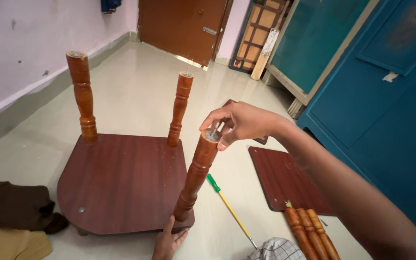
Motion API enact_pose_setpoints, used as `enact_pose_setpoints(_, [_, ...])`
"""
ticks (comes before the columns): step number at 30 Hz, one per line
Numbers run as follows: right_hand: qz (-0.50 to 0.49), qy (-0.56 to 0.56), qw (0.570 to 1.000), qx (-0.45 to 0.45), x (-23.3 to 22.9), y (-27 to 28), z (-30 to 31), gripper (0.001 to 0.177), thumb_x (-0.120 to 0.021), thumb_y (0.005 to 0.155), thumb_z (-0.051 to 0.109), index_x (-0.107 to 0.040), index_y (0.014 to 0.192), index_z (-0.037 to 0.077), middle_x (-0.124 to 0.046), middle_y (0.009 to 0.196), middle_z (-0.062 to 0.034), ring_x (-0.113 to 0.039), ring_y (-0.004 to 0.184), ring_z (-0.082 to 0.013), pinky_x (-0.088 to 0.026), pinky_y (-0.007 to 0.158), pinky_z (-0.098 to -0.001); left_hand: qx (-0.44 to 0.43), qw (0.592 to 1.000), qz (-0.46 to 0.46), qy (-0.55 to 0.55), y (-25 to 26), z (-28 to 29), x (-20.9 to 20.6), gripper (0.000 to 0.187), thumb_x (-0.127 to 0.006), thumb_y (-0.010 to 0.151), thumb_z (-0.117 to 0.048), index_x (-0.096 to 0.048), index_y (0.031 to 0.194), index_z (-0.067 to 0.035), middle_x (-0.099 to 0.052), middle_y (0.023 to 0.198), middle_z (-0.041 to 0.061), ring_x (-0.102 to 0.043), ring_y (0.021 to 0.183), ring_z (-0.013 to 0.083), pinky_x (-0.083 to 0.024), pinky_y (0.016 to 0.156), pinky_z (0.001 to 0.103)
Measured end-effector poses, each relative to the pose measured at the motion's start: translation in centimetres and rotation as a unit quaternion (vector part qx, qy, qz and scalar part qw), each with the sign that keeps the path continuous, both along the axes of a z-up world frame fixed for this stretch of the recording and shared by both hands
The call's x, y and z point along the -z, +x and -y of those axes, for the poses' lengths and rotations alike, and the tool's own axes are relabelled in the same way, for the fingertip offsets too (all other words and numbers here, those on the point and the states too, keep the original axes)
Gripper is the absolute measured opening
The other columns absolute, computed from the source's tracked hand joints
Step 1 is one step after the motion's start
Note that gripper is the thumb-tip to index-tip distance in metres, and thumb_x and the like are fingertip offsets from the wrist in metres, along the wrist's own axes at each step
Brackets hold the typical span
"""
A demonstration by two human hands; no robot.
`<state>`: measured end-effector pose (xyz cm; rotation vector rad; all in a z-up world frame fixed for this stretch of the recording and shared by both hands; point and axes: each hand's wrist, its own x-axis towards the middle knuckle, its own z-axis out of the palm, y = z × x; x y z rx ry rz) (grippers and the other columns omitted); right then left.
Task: The person assembles a small wooden table by inserting four turned legs into the underside of the tabletop and tightening them by hand. The tabletop is then flipped upright to complete the assembly.
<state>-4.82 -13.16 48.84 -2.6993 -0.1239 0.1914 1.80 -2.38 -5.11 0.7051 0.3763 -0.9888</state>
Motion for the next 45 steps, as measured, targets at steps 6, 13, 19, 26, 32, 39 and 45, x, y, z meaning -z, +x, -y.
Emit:
enact_pose_setpoints(6, [0.027, -0.042, 0.992, 0.116, 0.1, -0.4, -1.8, 0.047, -0.090, 0.065, 0.033, -0.072, 0.095, 0.003, -0.078, 0.070, -0.0067, -0.076, 0.060, -0.0149, -0.059, 0.058, -0.0286, 0.001, 0.997, 0.064, -0.033, -0.4, 0.2, 2.3, 0.095, -0.068, 0.087, -0.044, -0.024, 0.150, 0.012, -0.041, 0.146, 0.026, -0.059, 0.124, 0.0503, -0.051, 0.108, 0.048])
enact_pose_setpoints(13, [0.064, -0.115, 0.972, 0.195, 1.4, -0.4, -3.9, 0.062, -0.084, 0.066, 0.060, -0.056, 0.074, 0.004, -0.064, 0.053, -0.0119, -0.069, 0.046, -0.0189, -0.053, 0.046, -0.0288, 0.356, 0.860, 0.287, 0.225, 1.7, -6.8, -2.8, 0.078, -0.058, 0.096, -0.062, -0.050, 0.143, -0.001, -0.061, 0.128, 0.026, -0.064, 0.117, 0.0425, -0.055, 0.095, 0.052])
enact_pose_setpoints(19, [0.171, 0.118, 0.946, 0.249, 8.6, -2.5, 2.4, 0.062, -0.088, 0.063, 0.042, -0.063, 0.112, 0.013, -0.071, 0.077, -0.0015, -0.069, 0.060, -0.0127, -0.056, 0.053, -0.0269, 0.060, 0.769, 0.579, 0.263, 1.2, -11.7, -21.3, 0.058, -0.061, 0.094, -0.045, -0.061, 0.139, -0.009, -0.068, 0.134, 0.010, -0.064, 0.125, 0.0215, -0.050, 0.104, 0.040])
enact_pose_setpoints(26, [0.195, 0.386, 0.854, 0.290, 35.6, -3.5, 0.2, 0.102, -0.085, 0.079, 0.011, -0.016, 0.153, 0.015, -0.034, 0.155, -0.0021, -0.040, 0.134, -0.0148, -0.037, 0.109, -0.0355, -0.300, 0.622, 0.690, 0.216, -6.4, -2.2, -31.0, 0.095, -0.087, 0.075, -0.027, -0.037, 0.152, 0.000, -0.052, 0.145, 0.025, -0.053, 0.133, 0.0388, -0.042, 0.108, 0.048])
enact_pose_setpoints(32, [0.091, 0.684, 0.589, 0.421, 45.5, -2.3, -2.9, 0.059, -0.057, 0.097, 0.040, -0.053, 0.140, -0.001, -0.055, 0.117, -0.0170, -0.053, 0.102, -0.0303, -0.050, 0.084, -0.0451, -0.284, 0.693, 0.581, 0.319, -5.3, 3.5, -29.1, 0.066, -0.090, 0.071, -0.031, -0.054, 0.120, -0.005, -0.067, 0.111, 0.015, -0.067, 0.101, 0.0305, -0.053, 0.084, 0.045])
enact_pose_setpoints(39, [0.160, 0.529, 0.736, 0.392, 46.4, -2.4, -4.7, 0.075, -0.087, 0.072, 0.023, -0.051, 0.136, 0.008, -0.065, 0.127, -0.0083, -0.063, 0.115, -0.0163, -0.051, 0.096, -0.0319, -0.300, 0.731, 0.577, 0.205, -2.8, 3.1, -26.8, 0.035, -0.079, 0.076, -0.016, -0.057, 0.101, -0.004, -0.070, 0.087, 0.006, -0.070, 0.076, 0.0172, -0.057, 0.070, 0.034])
enact_pose_setpoints(45, [0.121, 0.597, 0.667, 0.429, 43.0, -1.0, -7.5, 0.068, -0.078, 0.077, 0.022, -0.054, 0.138, 0.003, -0.069, 0.127, -0.0115, -0.069, 0.114, -0.0204, -0.056, 0.094, -0.0351, -0.180, 0.749, 0.629, 0.103, -1.1, 1.6, -25.8, 0.031, -0.072, 0.074, -0.011, -0.061, 0.102, -0.004, -0.066, 0.082, 0.004, -0.066, 0.073, 0.0133, -0.055, 0.068, 0.031])
